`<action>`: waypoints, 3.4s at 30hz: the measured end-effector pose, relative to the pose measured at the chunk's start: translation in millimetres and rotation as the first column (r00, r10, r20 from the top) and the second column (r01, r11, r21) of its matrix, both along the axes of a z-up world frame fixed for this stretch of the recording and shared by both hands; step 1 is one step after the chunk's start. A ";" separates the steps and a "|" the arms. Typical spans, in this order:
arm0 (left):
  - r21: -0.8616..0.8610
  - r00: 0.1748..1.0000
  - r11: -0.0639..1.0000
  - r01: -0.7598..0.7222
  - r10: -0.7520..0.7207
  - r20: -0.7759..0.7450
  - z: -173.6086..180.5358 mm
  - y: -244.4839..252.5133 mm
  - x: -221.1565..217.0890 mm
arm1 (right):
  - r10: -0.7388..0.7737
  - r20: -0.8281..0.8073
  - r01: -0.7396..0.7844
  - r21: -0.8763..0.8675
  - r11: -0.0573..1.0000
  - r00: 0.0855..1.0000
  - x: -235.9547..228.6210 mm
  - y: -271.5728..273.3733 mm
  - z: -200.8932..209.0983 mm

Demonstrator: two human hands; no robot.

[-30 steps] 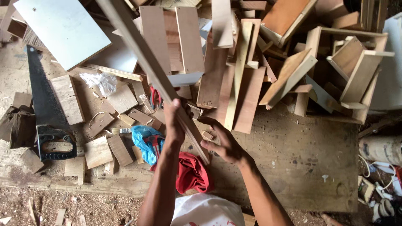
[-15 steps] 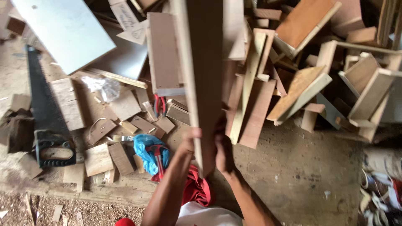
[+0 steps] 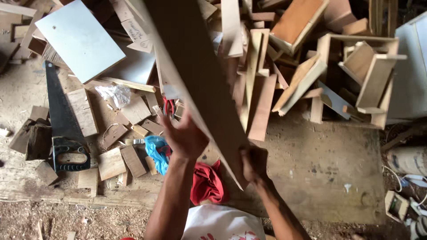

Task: The person uses a hand saw to cut a small piece of wood on a workbench, then selects a longer plank and saws it into smaller pieces. The cut pieces are placed on the floor as the task continues.

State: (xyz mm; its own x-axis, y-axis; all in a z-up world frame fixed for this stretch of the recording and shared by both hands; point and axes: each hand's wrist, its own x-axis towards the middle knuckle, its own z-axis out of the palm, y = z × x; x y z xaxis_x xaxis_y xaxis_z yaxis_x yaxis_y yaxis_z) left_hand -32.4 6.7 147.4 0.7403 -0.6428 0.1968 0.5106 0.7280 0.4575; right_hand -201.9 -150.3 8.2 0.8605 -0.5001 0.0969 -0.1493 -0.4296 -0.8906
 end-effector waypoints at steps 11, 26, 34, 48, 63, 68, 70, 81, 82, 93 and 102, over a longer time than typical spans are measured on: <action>0.119 0.933 0.925 -0.360 0.357 0.044 -3.3 24.0 -92.4 | 0.349 -0.161 -0.345 0.057 0.937 0.923 -39.0 -9.7 -21.7; 0.165 0.448 0.511 -0.844 0.839 -0.309 -104.1 248.5 -152.0 | 0.838 -0.180 -0.761 0.356 0.543 0.514 -30.3 171.6 -72.5; 0.407 0.267 0.266 -0.874 0.962 -0.056 -68.1 383.6 -197.9 | 0.941 -0.186 -0.830 0.444 0.337 0.282 -41.9 293.3 -105.0; 0.693 -0.065 -0.290 -0.660 0.941 0.332 -70.6 586.3 -154.4 | 0.883 -0.280 -0.869 0.221 0.442 0.377 72.9 464.8 -65.6; 0.605 0.554 -0.781 -0.153 0.439 0.707 -120.0 773.0 -27.3 | 0.577 -0.460 -0.726 -0.278 0.629 0.675 272.6 558.2 -99.4; 0.495 0.801 -0.865 -0.081 0.239 0.549 -196.9 777.2 -21.7 | 0.618 -0.438 -0.742 -0.208 0.637 0.653 292.0 569.1 -101.3; 0.480 0.835 -0.877 0.002 0.266 0.481 -214.5 783.7 -27.3 | 0.639 -0.435 -0.743 -0.116 0.659 0.635 288.8 568.7 -102.9; 0.397 0.942 -0.916 0.059 0.183 0.281 -276.1 763.5 9.0 | 0.590 -0.350 -0.661 -0.132 0.738 0.728 287.5 567.2 -109.7; 0.458 0.942 -0.887 0.059 0.201 0.270 -280.3 751.1 17.3 | 0.551 -0.396 -0.628 -0.087 0.774 0.734 285.3 563.1 -108.0; 0.554 0.892 -0.752 -0.357 -0.099 0.441 -256.4 765.9 52.6 | 0.267 0.142 -0.302 0.389 0.871 0.953 263.9 592.0 -31.1; 0.751 0.877 -0.550 -0.366 0.065 0.475 -257.7 825.8 60.8 | 0.714 0.127 -0.686 0.433 0.585 0.688 276.4 643.6 48.2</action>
